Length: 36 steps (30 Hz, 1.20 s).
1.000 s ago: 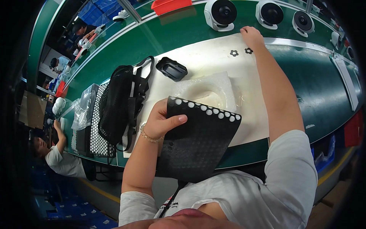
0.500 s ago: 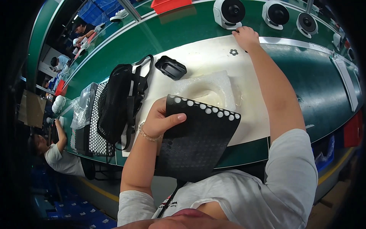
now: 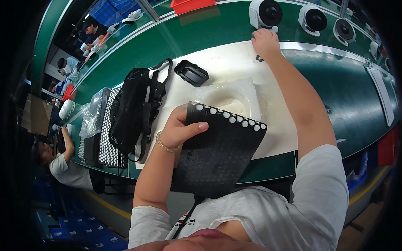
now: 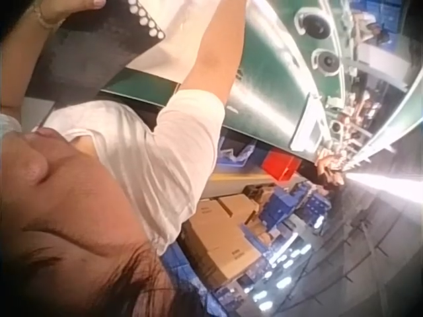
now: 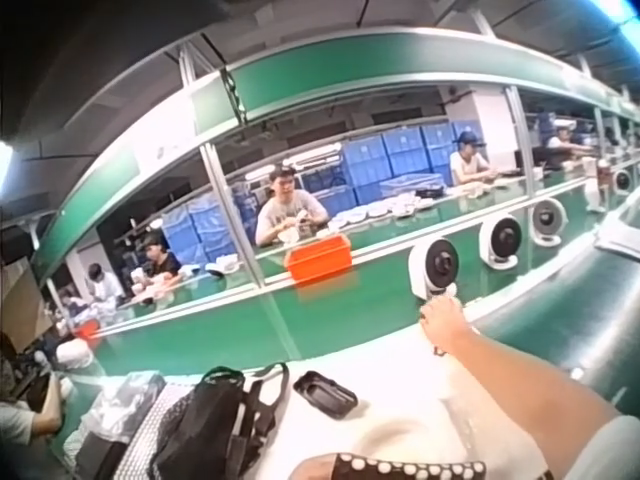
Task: Assembling various components for a security camera base on a factory production line.
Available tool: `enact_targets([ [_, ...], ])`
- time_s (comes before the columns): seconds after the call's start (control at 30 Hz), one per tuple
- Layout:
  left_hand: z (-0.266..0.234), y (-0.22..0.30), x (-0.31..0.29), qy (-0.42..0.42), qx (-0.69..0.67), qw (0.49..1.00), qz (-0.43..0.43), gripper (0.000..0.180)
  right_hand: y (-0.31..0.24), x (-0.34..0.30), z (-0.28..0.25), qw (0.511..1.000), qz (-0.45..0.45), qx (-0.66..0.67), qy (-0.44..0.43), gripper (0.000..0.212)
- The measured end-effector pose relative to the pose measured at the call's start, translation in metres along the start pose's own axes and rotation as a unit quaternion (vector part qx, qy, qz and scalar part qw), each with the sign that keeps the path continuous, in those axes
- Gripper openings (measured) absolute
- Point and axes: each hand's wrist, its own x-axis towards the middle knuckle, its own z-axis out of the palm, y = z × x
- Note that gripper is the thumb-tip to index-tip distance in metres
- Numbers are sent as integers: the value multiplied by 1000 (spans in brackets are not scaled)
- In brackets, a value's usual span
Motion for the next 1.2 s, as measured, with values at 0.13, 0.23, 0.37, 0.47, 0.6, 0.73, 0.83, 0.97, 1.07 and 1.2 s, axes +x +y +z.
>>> enact_targets([
  [0.13,-1,-2,2,-8,3,1000,-4,18,0,1,5,998,-27,46,18,19],
  [0.23,-2,-2,3,-6,-6,1000,-11,19,0,2,7,997,-30,56,33,19],
  [0.37,-2,0,1,-6,-10,1000,4,19,-1,8,3,994,-26,95,-44,20],
  [0.47,2,-3,-2,1,-44,999,-15,18,6,9,6,991,-55,108,-51,19],
  [0.6,0,-8,-1,3,-3,1000,22,18,-12,8,-15,988,-76,136,-26,15],
  [0.73,-4,-9,-2,14,29,999,12,21,-25,10,-9,976,-130,170,-36,15],
  [0.83,3,-1,1,-4,-15,1000,-7,21,-19,12,-8,960,-151,234,-40,16],
  [0.97,-6,-16,3,-13,-3,999,41,23,-27,12,-5,952,-159,253,-64,18],
  [1.07,-4,-16,1,-13,-12,999,36,24,-26,8,-2,952,-134,260,-92,19],
  [1.2,-2,-15,1,5,-7,999,46,25,-27,7,-6,960,-103,243,-94,27],
])
